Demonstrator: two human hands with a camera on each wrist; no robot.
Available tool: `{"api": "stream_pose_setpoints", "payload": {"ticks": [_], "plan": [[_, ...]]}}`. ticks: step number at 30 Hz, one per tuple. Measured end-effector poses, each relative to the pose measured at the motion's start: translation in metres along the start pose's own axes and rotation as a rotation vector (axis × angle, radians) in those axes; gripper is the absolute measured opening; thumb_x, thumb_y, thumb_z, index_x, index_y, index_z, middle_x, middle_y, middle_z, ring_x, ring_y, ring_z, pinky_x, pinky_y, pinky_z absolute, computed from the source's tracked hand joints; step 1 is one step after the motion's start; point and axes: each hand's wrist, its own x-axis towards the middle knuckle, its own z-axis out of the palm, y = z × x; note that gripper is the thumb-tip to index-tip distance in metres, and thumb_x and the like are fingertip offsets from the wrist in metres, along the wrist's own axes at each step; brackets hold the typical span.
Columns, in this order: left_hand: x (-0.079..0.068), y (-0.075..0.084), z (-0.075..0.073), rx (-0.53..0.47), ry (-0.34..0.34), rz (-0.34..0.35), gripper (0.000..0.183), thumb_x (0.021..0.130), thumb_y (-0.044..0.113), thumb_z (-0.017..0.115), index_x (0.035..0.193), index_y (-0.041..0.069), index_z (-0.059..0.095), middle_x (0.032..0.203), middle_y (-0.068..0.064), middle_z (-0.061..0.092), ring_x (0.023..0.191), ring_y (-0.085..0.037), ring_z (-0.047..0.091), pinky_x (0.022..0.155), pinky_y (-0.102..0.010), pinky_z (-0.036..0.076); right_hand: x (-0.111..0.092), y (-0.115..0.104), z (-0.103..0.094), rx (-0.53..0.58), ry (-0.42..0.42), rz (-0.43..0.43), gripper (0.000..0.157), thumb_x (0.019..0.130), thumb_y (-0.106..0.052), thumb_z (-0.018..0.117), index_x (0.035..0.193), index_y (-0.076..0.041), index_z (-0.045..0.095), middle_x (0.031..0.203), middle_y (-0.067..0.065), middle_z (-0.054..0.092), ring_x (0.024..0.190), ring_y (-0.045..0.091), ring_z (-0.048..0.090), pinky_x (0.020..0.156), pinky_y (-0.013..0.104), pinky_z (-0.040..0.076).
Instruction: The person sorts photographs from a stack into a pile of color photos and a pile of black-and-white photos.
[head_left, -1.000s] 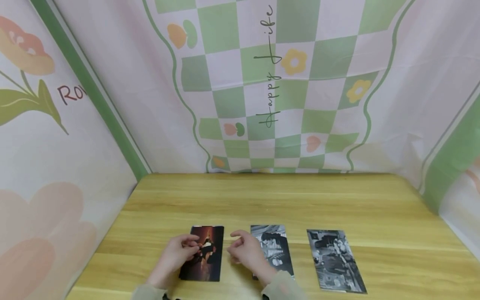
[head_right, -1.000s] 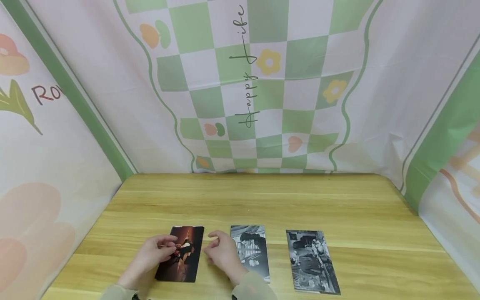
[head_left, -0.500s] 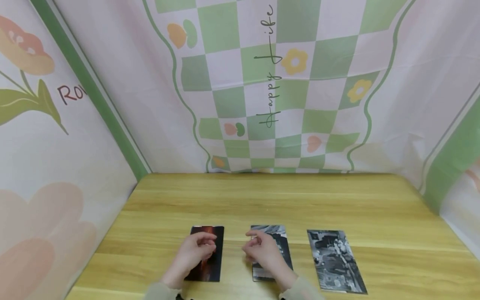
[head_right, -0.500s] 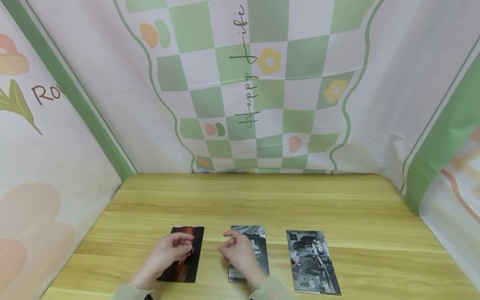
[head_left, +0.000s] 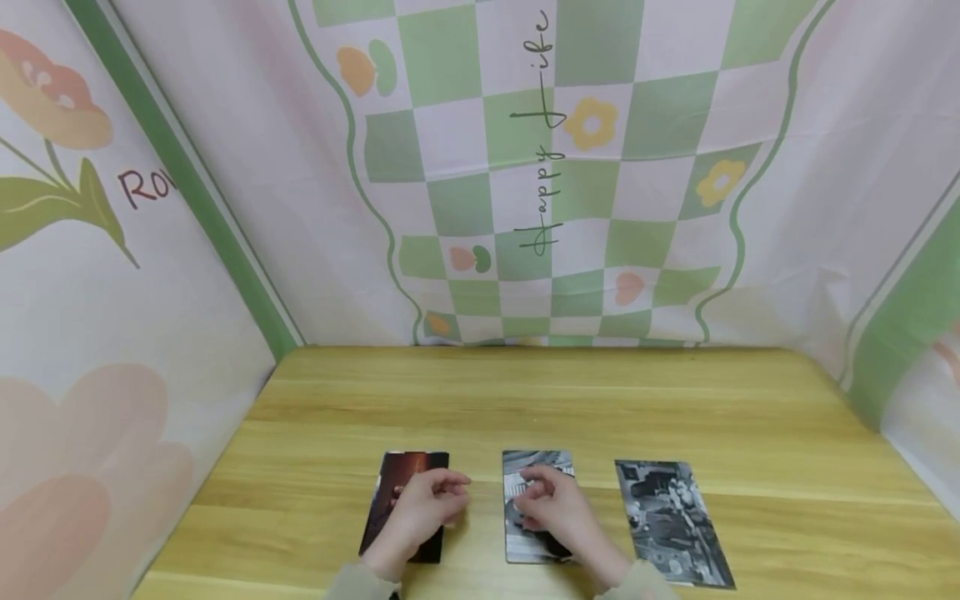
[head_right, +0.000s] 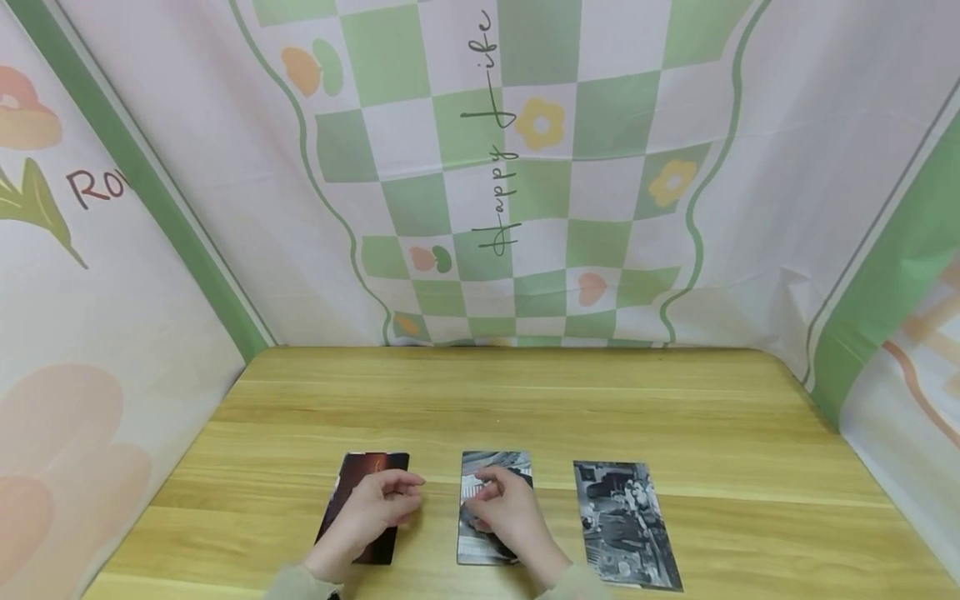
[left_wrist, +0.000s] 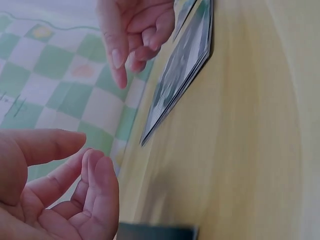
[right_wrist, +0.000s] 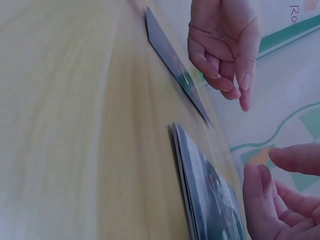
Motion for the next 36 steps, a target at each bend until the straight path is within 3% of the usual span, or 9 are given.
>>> {"api": "stream_pose_setpoints", "payload": {"ticks": [9,18,27,36], "plan": [[0.005,-0.003,0.026,-0.039,-0.018,0.034,0.021,0.083,-0.002,0.064,0.103,-0.009,0.063,0.081,-0.007,0.063,0.067,-0.012,0.057,0.058,-0.027,0.055,-0.004,0.006,-0.013,-0.002,0.003,0.008,0.045,0.08,0.003,0.065,0.119,0.015,0.049,0.082,0.01,0.065,0.071,0.019,0.064,0.063,0.034,0.06],[0.006,-0.009,0.044,-0.103,-0.032,0.011,0.022,0.08,-0.005,0.063,0.101,-0.011,0.063,0.077,-0.003,0.058,0.062,-0.01,0.05,0.054,-0.018,0.048,-0.008,0.012,-0.024,-0.019,0.035,0.044,0.044,0.079,0.004,0.065,0.119,0.014,0.05,0.08,0.008,0.064,0.067,0.017,0.062,0.062,0.031,0.059],[0.005,-0.007,0.055,-0.089,-0.033,-0.02,0.019,0.079,-0.009,0.062,0.098,-0.007,0.065,0.081,-0.007,0.063,0.063,-0.009,0.054,0.056,-0.022,0.051,-0.007,0.021,-0.032,-0.057,0.098,0.103,0.04,0.079,0.003,0.065,0.117,0.011,0.053,0.078,0.008,0.062,0.066,0.017,0.061,0.06,0.032,0.059],[0.005,-0.006,0.06,-0.11,-0.032,-0.03,0.019,0.08,-0.007,0.063,0.099,-0.008,0.064,0.076,-0.001,0.058,0.063,-0.008,0.052,0.056,-0.02,0.05,-0.007,0.025,-0.042,-0.01,0.125,0.117,0.042,0.08,0.007,0.062,0.119,0.013,0.051,0.08,0.01,0.062,0.07,0.019,0.062,0.063,0.034,0.06]]}}
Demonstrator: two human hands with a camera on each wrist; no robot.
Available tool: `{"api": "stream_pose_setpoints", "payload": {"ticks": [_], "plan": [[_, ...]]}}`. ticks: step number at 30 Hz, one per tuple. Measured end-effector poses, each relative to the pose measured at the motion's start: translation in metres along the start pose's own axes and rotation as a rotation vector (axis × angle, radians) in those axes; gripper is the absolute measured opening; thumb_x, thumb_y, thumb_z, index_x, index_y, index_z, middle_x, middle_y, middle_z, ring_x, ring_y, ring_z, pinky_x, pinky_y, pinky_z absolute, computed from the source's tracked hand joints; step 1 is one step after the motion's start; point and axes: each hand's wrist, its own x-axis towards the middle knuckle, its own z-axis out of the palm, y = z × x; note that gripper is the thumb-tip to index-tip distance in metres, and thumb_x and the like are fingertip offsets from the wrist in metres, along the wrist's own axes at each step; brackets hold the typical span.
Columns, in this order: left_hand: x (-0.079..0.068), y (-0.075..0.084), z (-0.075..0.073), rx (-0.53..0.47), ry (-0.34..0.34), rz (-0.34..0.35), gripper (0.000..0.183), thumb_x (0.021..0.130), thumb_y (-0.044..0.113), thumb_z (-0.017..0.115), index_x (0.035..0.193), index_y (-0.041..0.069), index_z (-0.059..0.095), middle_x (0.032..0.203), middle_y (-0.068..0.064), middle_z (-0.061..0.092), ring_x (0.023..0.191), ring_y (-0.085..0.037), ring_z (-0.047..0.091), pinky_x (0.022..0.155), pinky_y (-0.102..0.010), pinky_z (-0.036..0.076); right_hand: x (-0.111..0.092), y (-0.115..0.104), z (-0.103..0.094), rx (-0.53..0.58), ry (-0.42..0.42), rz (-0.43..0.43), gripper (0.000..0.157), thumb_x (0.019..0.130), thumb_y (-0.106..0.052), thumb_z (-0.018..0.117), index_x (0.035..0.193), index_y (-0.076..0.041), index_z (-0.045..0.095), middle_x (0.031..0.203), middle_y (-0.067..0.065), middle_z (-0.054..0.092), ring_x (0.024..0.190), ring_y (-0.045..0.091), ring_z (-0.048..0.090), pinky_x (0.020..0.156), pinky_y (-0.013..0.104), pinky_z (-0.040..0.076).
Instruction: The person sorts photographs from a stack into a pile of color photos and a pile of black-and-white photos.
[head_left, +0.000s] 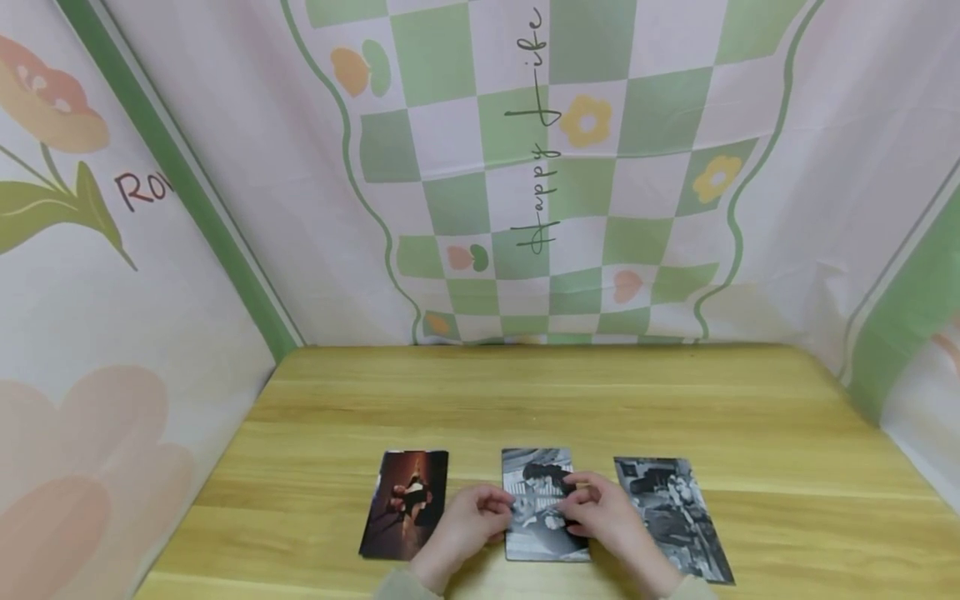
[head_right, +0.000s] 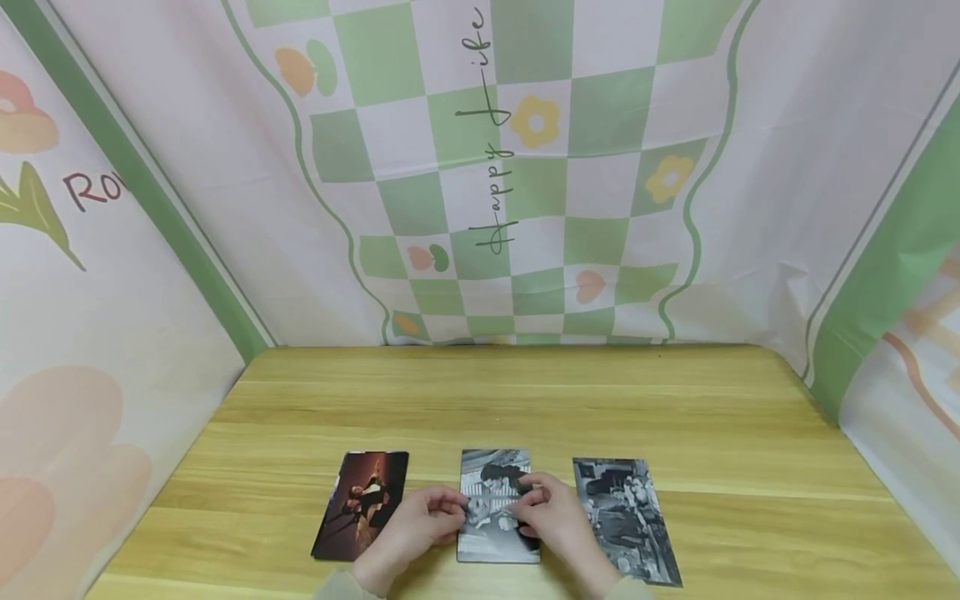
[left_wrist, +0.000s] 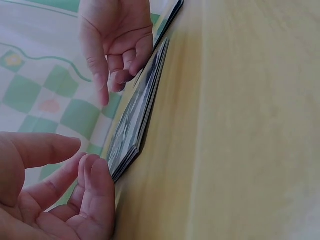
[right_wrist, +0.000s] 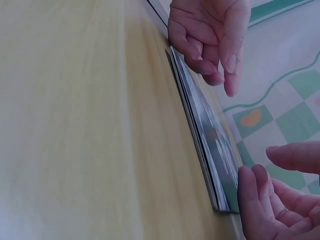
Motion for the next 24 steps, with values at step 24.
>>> {"api": "stream_pose_setpoints", "payload": {"ticks": [24], "plan": [[0.003,-0.003,-0.003,-0.026,0.009,-0.047,0.033,0.083,-0.002,0.063,0.114,-0.01,0.059,0.087,-0.006,0.057,0.067,-0.01,0.052,0.06,-0.024,0.054,0.0,0.001,-0.014,-0.173,0.065,0.04,0.044,0.076,0.001,0.068,0.117,0.014,0.056,0.081,0.006,0.061,0.065,0.014,0.057,0.054,0.029,0.057]]}}
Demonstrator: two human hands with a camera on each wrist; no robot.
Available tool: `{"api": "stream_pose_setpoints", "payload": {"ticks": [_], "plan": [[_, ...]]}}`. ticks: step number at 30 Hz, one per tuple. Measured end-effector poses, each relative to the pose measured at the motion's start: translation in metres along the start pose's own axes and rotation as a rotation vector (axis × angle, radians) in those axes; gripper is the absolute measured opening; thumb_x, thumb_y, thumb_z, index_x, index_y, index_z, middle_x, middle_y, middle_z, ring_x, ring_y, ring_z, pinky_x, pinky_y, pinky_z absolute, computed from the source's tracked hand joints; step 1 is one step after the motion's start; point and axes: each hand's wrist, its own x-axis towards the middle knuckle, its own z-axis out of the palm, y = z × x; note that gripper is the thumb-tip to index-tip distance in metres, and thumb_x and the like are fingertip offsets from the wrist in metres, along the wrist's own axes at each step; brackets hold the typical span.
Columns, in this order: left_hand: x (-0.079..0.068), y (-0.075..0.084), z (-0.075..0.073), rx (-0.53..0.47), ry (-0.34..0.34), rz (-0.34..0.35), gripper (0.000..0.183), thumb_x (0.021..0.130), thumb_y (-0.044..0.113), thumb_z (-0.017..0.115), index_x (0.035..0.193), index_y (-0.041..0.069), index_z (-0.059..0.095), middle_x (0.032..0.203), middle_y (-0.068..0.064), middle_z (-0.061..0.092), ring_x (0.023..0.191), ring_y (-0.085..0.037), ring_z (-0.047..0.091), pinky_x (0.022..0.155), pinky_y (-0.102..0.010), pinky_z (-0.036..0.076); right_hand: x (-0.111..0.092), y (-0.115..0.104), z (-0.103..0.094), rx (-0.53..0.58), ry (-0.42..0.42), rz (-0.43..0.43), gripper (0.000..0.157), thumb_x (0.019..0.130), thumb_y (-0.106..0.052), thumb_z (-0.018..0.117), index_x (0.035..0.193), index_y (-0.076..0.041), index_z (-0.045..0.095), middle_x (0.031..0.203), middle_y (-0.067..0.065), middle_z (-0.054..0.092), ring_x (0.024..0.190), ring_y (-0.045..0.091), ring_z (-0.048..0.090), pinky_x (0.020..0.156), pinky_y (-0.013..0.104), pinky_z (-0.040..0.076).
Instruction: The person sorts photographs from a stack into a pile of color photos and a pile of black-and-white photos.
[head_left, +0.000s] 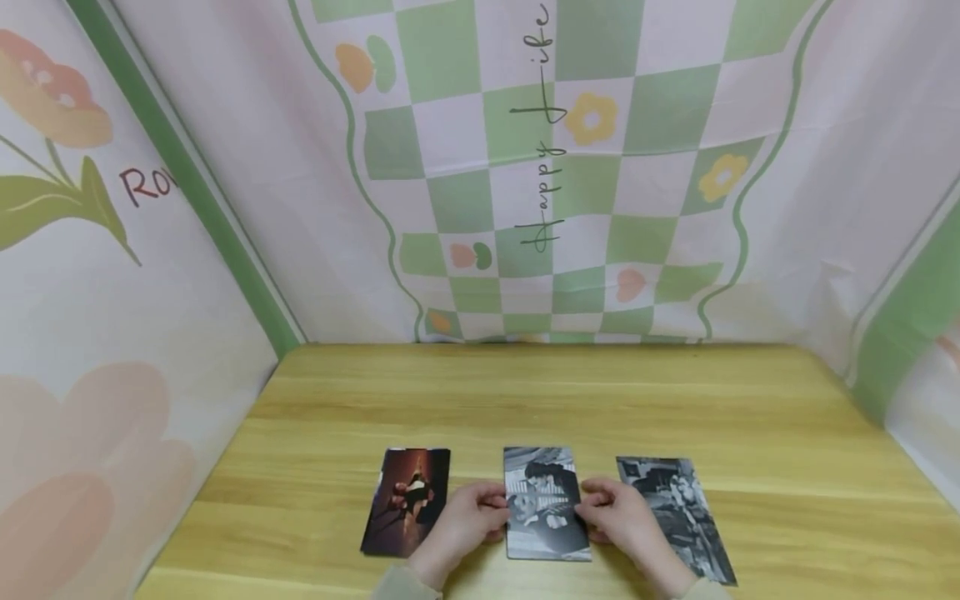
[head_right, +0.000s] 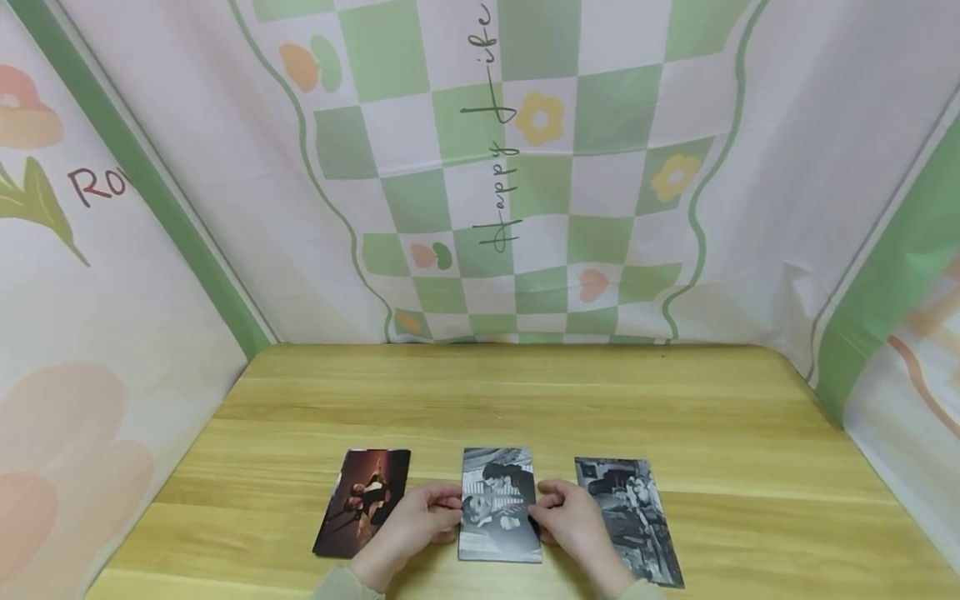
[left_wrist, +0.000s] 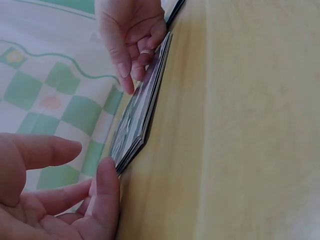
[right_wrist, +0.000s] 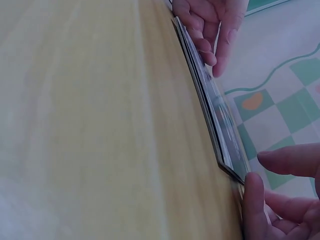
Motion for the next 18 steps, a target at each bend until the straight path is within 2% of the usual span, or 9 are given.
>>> {"api": "stream_pose_setpoints", "payload": {"ticks": [8,18], "plan": [[0.0005,0.0012,-0.0005,0.028,-0.015,-0.014,0.036,0.084,-0.001,0.062,0.117,-0.012,0.057,0.087,-0.004,0.057,0.066,-0.009,0.052,0.06,-0.025,0.055,0.0017,-0.0026,0.0009,-0.074,-0.018,0.022,0.043,0.078,-0.002,0.069,0.116,0.012,0.058,0.083,0.008,0.062,0.06,0.014,0.057,0.053,0.029,0.055],[-0.0008,0.0028,-0.0008,-0.014,-0.039,-0.006,0.038,0.085,0.0,0.06,0.12,-0.014,0.055,0.083,-0.005,0.057,0.063,-0.008,0.052,0.056,-0.021,0.053,0.0029,-0.0017,0.0022,-0.094,-0.013,0.017,0.041,0.077,-0.002,0.07,0.115,0.012,0.06,0.082,0.007,0.061,0.059,0.014,0.057,0.053,0.03,0.055]]}}
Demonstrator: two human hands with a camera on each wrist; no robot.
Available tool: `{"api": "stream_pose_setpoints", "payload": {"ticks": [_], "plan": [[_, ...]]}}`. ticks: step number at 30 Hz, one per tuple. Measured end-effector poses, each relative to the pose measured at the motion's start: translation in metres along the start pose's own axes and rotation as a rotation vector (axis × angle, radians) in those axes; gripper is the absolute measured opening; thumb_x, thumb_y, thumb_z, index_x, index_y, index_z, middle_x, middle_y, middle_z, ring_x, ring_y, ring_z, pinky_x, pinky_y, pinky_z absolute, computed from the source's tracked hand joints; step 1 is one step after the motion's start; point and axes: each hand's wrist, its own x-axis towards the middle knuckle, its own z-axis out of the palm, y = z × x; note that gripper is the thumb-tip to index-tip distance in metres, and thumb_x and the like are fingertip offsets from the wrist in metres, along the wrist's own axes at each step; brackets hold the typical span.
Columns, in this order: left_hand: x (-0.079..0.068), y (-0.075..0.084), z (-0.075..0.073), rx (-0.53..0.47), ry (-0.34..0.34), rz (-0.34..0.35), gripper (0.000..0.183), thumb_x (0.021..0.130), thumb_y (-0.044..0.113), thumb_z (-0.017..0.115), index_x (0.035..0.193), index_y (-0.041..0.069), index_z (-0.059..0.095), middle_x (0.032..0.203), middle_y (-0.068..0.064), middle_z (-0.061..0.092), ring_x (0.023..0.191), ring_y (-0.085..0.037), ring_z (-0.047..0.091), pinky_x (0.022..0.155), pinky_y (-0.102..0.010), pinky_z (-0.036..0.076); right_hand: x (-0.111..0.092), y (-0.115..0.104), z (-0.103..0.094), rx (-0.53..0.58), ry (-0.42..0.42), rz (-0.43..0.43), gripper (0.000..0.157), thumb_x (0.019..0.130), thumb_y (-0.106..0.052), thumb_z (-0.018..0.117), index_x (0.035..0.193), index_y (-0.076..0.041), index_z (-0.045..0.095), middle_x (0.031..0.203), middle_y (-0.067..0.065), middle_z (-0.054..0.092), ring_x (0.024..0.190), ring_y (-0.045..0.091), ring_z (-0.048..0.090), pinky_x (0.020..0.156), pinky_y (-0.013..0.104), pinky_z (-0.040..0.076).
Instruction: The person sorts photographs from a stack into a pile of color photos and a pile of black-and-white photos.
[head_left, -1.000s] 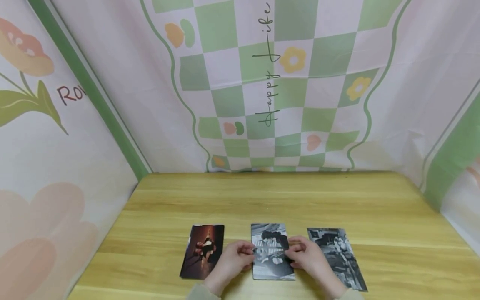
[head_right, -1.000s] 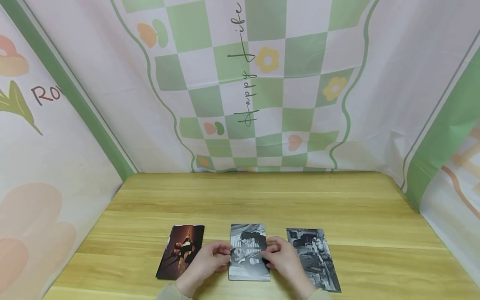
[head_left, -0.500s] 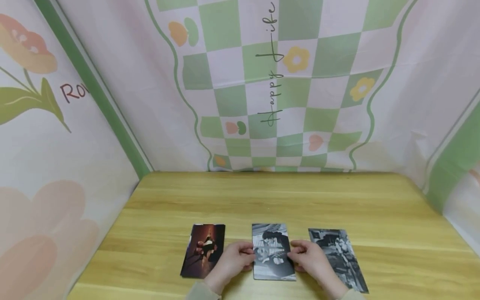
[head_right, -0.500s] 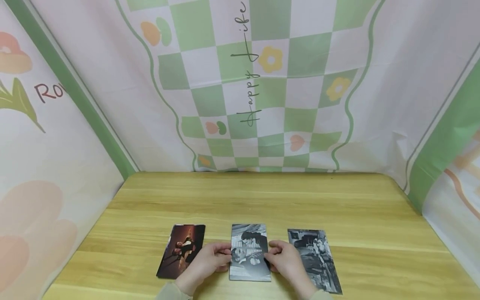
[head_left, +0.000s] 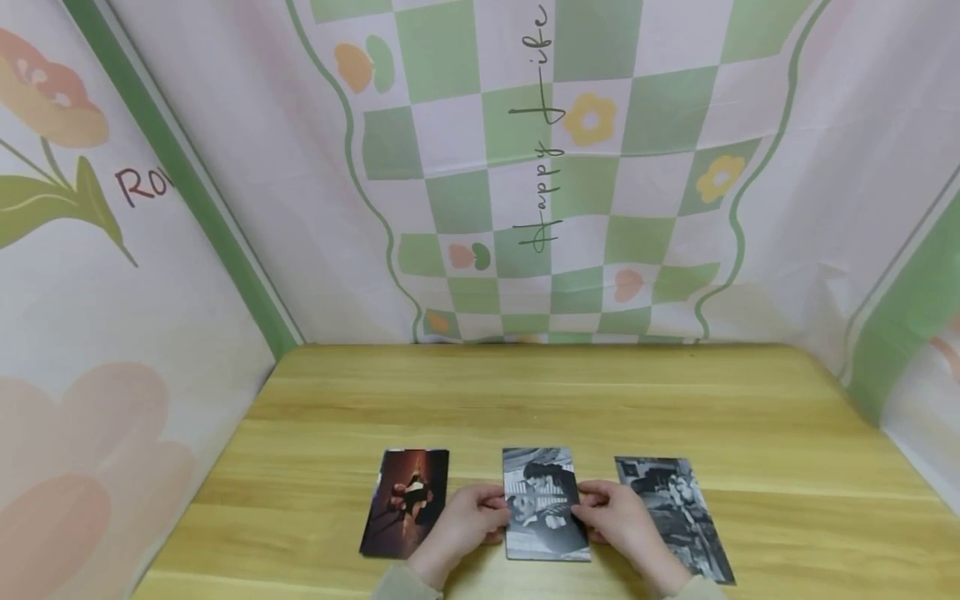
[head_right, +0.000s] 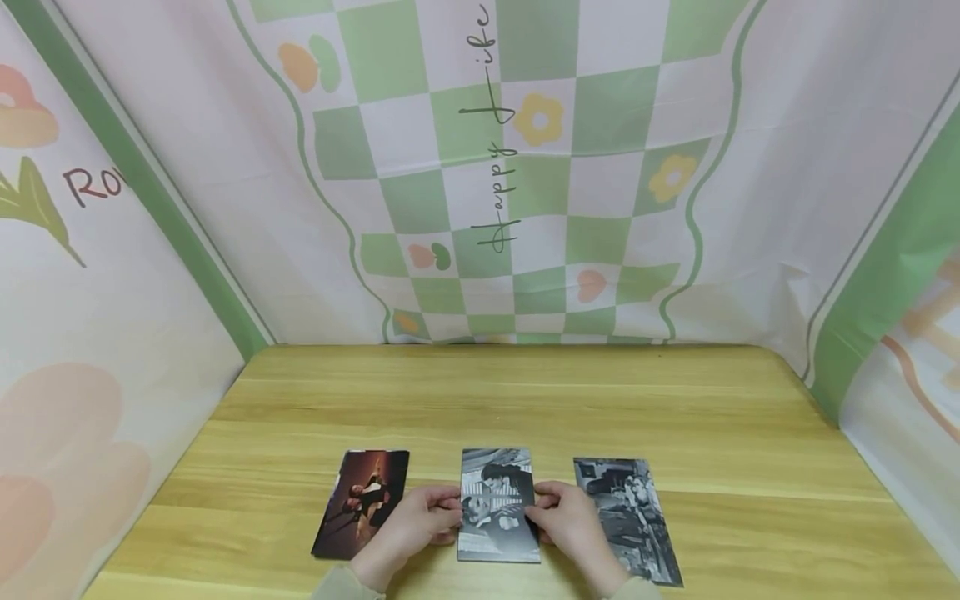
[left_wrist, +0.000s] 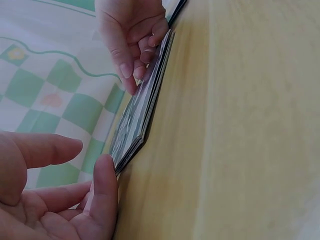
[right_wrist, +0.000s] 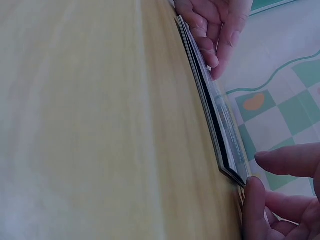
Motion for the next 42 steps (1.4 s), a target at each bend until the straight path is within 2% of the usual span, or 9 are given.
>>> {"api": "stream_pose_setpoints", "payload": {"ticks": [10,15,22,26,33,37,42], "plan": [[-0.0006,0.0013,-0.0003,0.001,0.0,-0.017,0.038,0.085,0.001,0.059,0.12,-0.014,0.055,0.083,-0.005,0.058,0.066,-0.008,0.054,0.057,-0.021,0.053,0.0014,0.003,0.001,-0.001,-0.004,-0.005,0.041,0.078,-0.003,0.07,0.115,0.011,0.061,0.081,0.007,0.06,0.059,0.014,0.056,0.053,0.03,0.055],[-0.0014,0.001,-0.0018,-0.015,-0.015,-0.016,0.037,0.087,0.002,0.058,0.12,-0.014,0.055,0.085,-0.004,0.058,0.07,-0.008,0.055,0.06,-0.022,0.054,-0.0004,0.0033,0.0013,0.005,0.015,-0.033,0.04,0.076,-0.001,0.07,0.113,0.012,0.061,0.078,0.006,0.06,0.059,0.013,0.056,0.051,0.029,0.054],[-0.0022,0.0017,-0.0012,-0.026,0.015,-0.033,0.032,0.091,0.006,0.058,0.118,-0.011,0.058,0.101,-0.011,0.065,0.083,-0.011,0.06,0.069,-0.027,0.057,-0.001,0.0035,-0.0005,-0.019,0.02,-0.053,0.042,0.077,-0.003,0.07,0.115,0.011,0.061,0.078,0.004,0.059,0.064,0.013,0.055,0.05,0.027,0.052],[-0.0015,0.0008,-0.0004,-0.025,0.037,-0.02,0.032,0.091,0.008,0.058,0.119,-0.009,0.06,0.108,-0.013,0.065,0.09,-0.014,0.062,0.074,-0.03,0.058,-0.0013,0.0033,-0.0013,-0.011,0.032,-0.058,0.04,0.077,-0.003,0.069,0.114,0.01,0.062,0.08,0.005,0.06,0.065,0.014,0.055,0.05,0.027,0.052],[0.001,-0.004,0.0006,-0.055,0.039,0.024,0.035,0.088,0.002,0.057,0.12,-0.012,0.057,0.104,-0.014,0.065,0.089,-0.016,0.062,0.077,-0.033,0.058,-0.002,0.0016,-0.0013,0.057,0.042,-0.05,0.041,0.077,0.0,0.068,0.117,0.01,0.06,0.091,0.011,0.064,0.073,0.015,0.061,0.056,0.028,0.056],[0.0013,-0.0057,0.0014,-0.08,0.03,0.034,0.037,0.086,-0.002,0.057,0.12,-0.014,0.055,0.106,-0.017,0.065,0.087,-0.015,0.061,0.076,-0.032,0.058,-0.0014,0.0024,-0.0006,0.075,0.048,-0.048,0.04,0.078,0.003,0.067,0.117,0.011,0.06,0.088,0.01,0.064,0.074,0.015,0.061,0.058,0.029,0.057],[0.0011,-0.0045,0.002,-0.091,0.04,0.021,0.038,0.084,-0.004,0.058,0.12,-0.013,0.055,0.104,-0.012,0.064,0.083,-0.012,0.06,0.072,-0.028,0.058,-0.0009,0.0042,-0.0003,0.097,0.055,-0.045,0.038,0.078,0.005,0.067,0.115,0.011,0.06,0.085,0.009,0.064,0.071,0.014,0.061,0.057,0.029,0.057]]}}
